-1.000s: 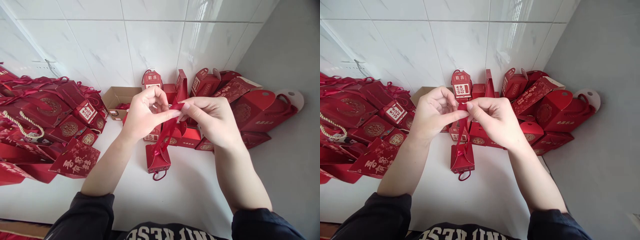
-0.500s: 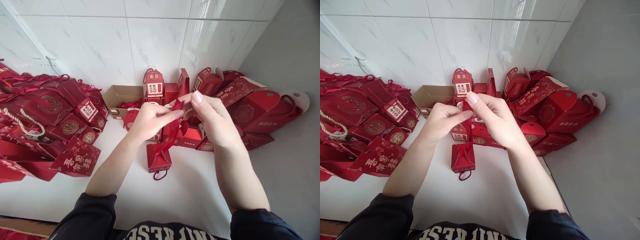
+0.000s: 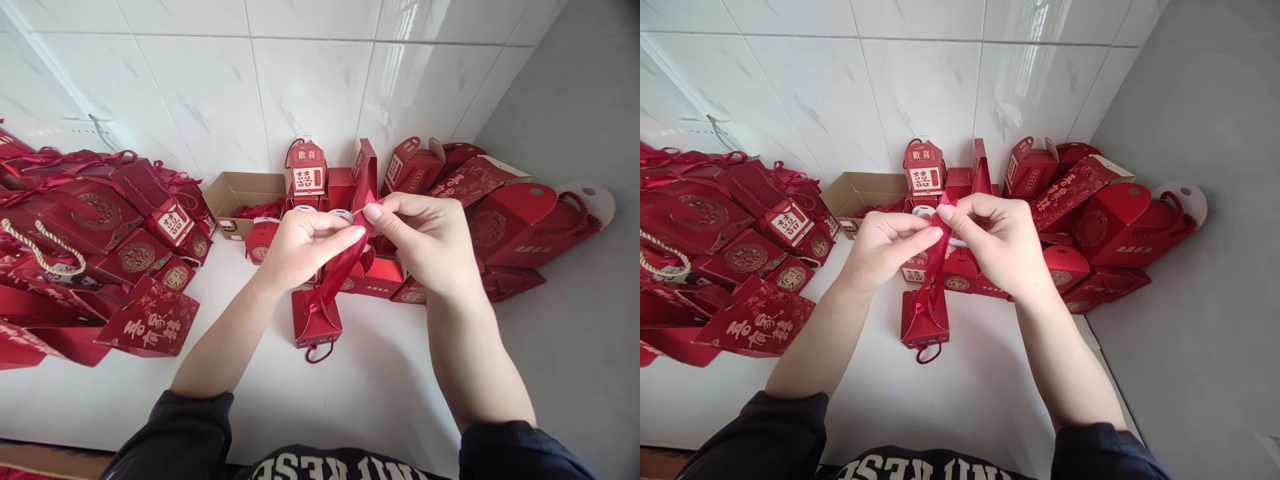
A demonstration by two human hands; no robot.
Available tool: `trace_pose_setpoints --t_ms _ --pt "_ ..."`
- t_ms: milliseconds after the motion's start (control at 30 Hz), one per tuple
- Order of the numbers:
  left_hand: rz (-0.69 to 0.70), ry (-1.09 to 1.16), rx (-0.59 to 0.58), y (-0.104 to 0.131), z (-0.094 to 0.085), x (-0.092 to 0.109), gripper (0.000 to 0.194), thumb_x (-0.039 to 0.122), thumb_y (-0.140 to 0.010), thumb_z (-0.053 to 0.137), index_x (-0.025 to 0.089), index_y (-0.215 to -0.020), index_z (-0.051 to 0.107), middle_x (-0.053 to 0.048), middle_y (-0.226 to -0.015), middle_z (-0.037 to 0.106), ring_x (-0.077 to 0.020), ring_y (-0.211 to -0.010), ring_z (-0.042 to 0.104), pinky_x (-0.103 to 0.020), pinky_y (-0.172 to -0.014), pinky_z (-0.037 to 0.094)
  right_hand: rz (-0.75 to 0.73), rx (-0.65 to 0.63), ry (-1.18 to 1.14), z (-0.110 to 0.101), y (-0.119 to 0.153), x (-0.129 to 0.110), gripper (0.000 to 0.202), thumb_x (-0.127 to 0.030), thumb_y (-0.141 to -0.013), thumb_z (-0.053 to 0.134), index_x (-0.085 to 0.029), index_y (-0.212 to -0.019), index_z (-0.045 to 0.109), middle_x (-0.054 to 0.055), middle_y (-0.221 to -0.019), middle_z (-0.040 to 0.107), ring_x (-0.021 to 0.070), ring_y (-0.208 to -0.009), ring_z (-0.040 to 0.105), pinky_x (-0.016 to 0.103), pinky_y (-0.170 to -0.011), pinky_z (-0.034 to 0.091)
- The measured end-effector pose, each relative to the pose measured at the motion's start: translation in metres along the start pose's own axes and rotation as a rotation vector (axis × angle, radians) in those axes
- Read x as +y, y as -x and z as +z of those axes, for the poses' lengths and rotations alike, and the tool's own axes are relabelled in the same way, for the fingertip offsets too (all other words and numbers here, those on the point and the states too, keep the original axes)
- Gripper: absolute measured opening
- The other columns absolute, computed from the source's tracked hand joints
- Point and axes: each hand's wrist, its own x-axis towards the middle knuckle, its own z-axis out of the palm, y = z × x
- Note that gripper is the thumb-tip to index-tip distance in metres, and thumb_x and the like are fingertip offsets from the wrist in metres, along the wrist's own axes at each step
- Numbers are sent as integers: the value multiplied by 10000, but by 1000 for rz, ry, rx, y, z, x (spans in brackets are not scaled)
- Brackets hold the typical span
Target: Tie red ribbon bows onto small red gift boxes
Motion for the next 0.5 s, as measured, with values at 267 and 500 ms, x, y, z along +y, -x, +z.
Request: trace_pose_setpoints --t_ms 267,500 --pt "-24 52 76 2 2 3 150 356 -786 767 211 -758 793 -35 -773 772 -188 -697 722 -281 -601 582 -60 -5 49 -1 0 -5 463 -543 -939 541 -211 -636 656 28 -687 612 182 -721 594 321 -636 453" --pt "-35 95 106 2 4 1 153 350 -761 792 199 -787 791 -44 -828 783 -195 -722 732 -283 -604 589 -132 58 108 1 1 -6 461 -521 -943 550 -215 -609 638 32 -669 604 184 -703 596 333 -661 461"
